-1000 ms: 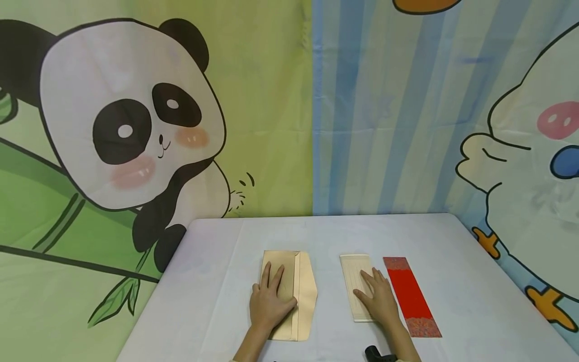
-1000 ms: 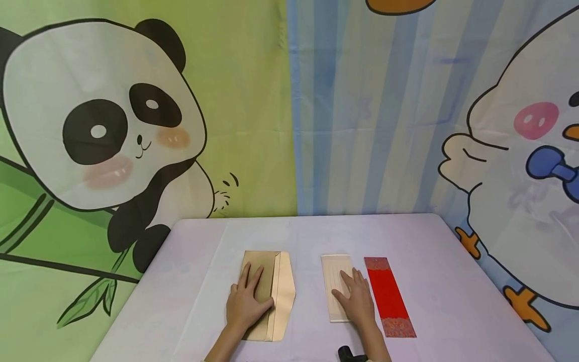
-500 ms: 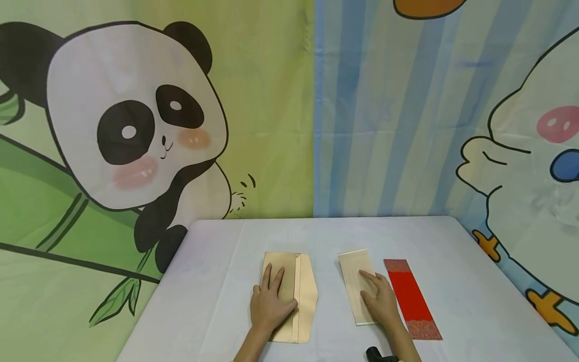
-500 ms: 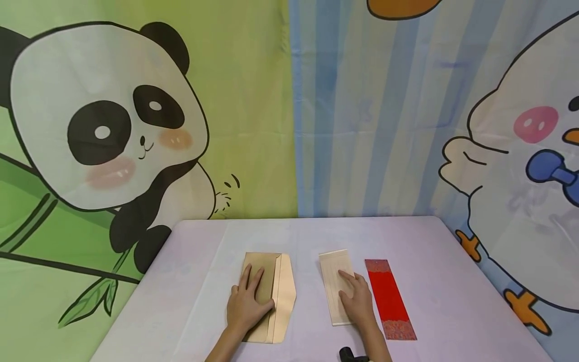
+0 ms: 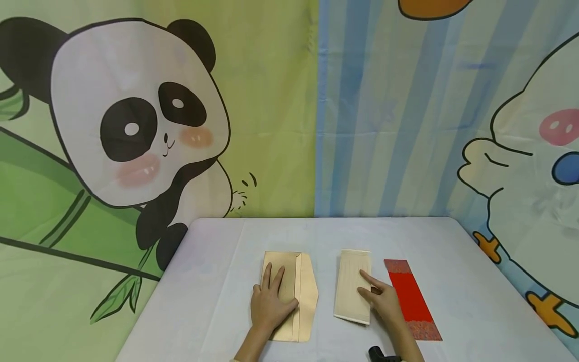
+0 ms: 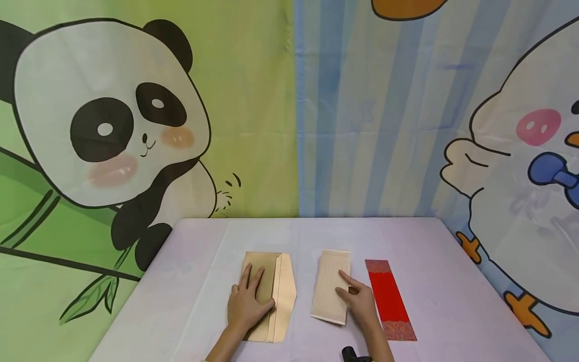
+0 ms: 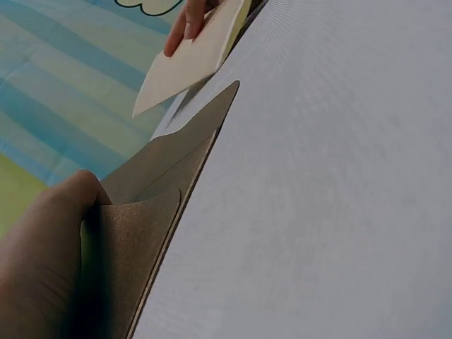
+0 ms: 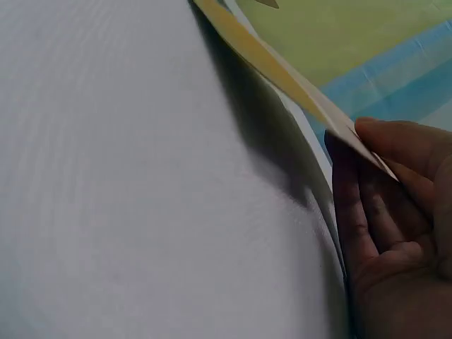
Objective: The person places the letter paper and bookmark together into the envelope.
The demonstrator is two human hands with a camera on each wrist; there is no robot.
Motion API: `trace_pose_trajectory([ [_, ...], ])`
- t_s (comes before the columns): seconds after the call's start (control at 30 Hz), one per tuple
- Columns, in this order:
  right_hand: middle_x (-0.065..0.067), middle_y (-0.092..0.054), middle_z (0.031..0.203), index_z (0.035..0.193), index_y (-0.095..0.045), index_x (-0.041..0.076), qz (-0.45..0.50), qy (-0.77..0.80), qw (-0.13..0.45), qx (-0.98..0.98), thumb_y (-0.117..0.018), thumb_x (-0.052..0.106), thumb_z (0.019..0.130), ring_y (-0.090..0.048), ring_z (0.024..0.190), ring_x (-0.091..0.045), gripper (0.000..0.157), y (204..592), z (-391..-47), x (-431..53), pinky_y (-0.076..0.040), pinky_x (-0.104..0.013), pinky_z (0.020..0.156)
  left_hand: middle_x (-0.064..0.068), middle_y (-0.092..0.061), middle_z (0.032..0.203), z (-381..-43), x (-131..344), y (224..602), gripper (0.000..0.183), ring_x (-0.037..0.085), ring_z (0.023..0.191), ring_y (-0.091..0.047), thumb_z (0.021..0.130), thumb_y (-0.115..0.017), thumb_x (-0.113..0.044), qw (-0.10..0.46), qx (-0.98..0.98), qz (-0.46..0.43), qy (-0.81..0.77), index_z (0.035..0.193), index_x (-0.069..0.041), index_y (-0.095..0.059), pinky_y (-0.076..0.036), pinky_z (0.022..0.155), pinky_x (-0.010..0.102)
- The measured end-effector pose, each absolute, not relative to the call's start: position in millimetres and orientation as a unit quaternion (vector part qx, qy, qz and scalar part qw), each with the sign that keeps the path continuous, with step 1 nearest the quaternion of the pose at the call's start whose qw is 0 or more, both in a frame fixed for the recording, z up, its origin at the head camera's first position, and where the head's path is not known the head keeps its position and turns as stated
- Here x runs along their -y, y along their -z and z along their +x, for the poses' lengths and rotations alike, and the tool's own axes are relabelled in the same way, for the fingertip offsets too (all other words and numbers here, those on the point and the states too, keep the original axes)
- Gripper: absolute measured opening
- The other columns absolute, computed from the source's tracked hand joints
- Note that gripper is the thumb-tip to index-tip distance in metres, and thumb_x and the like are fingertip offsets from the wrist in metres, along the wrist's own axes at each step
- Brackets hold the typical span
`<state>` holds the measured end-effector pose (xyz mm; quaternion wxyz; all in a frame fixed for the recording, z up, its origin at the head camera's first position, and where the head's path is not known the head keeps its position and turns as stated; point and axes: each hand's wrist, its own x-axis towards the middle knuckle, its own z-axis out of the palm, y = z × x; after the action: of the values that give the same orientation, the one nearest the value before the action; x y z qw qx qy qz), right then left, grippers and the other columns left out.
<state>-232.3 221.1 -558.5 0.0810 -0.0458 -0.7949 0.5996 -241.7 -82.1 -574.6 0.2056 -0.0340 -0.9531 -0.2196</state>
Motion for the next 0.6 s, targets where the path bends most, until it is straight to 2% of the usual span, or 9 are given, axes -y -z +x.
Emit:
trace_pose_trajectory([
  [0.1,-0.020,-0.057,0.120,0.129,-0.055,0.010,-0.041,-0.633,0.062,0.770,-0.075,0.017,0.075,-0.063,0.090,-0.013,0.059,556,-233,-216,-0.047,-0.018,0.068,0.000,-0.023,0.151,-242,82,574,0.087,0.019,0.065,-0.033,0.056,-0.064,-0.051,0.204,0.953,-0.033,0.223,0.138,-0.033,-0.043,-0.028,0.055,0.026],
  [0.17,-0.020,-0.056,0.122,0.131,-0.053,0.010,-0.032,-0.660,0.046,0.749,-0.075,0.013,0.075,-0.062,0.097,-0.013,0.060,555,-234,-210,-0.047,-0.018,0.075,0.000,-0.022,0.151,-242,82,575,0.087,0.018,0.065,-0.033,0.057,-0.064,-0.051,0.202,0.953,-0.033,0.224,0.138,-0.033,-0.043,-0.027,0.054,0.026],
  [0.23,-0.020,-0.055,0.123,0.132,-0.052,0.009,-0.023,-0.691,0.028,0.722,-0.074,0.009,0.074,-0.061,0.100,-0.016,0.062,554,-234,-203,-0.049,-0.022,0.077,0.000,-0.022,0.151,-242,82,575,0.087,0.018,0.065,-0.032,0.057,-0.064,-0.051,0.202,0.953,-0.035,0.222,0.139,-0.033,-0.042,-0.027,0.054,0.025],
  [0.4,-0.023,-0.050,0.128,0.133,-0.050,0.006,0.019,-0.718,-0.026,0.696,-0.072,0.006,0.076,-0.063,0.095,-0.023,0.061,548,-236,-181,-0.052,-0.032,0.073,0.001,-0.021,0.151,-242,82,575,0.086,0.017,0.064,-0.032,0.058,-0.063,-0.051,0.204,0.953,-0.039,0.219,0.139,-0.031,-0.042,-0.027,0.053,0.025],
  [0.5,-0.026,-0.050,0.126,0.134,-0.048,0.005,0.060,-0.701,-0.057,0.708,-0.071,0.009,0.077,-0.064,0.091,-0.025,0.061,546,-237,-170,-0.052,-0.032,0.072,0.001,-0.021,0.151,-242,82,574,0.086,0.017,0.064,-0.032,0.059,-0.064,-0.051,0.204,0.953,-0.038,0.222,0.139,-0.032,-0.042,-0.027,0.052,0.025],
  [0.6,-0.029,-0.055,0.117,0.135,-0.045,0.003,0.100,-0.689,-0.088,0.712,-0.070,0.010,0.079,-0.065,0.090,-0.027,0.062,546,-238,-162,-0.052,-0.031,0.072,0.001,-0.021,0.151,-242,82,574,0.085,0.018,0.064,-0.032,0.059,-0.064,-0.051,0.203,0.952,-0.037,0.225,0.139,-0.031,-0.042,-0.027,0.052,0.025],
])
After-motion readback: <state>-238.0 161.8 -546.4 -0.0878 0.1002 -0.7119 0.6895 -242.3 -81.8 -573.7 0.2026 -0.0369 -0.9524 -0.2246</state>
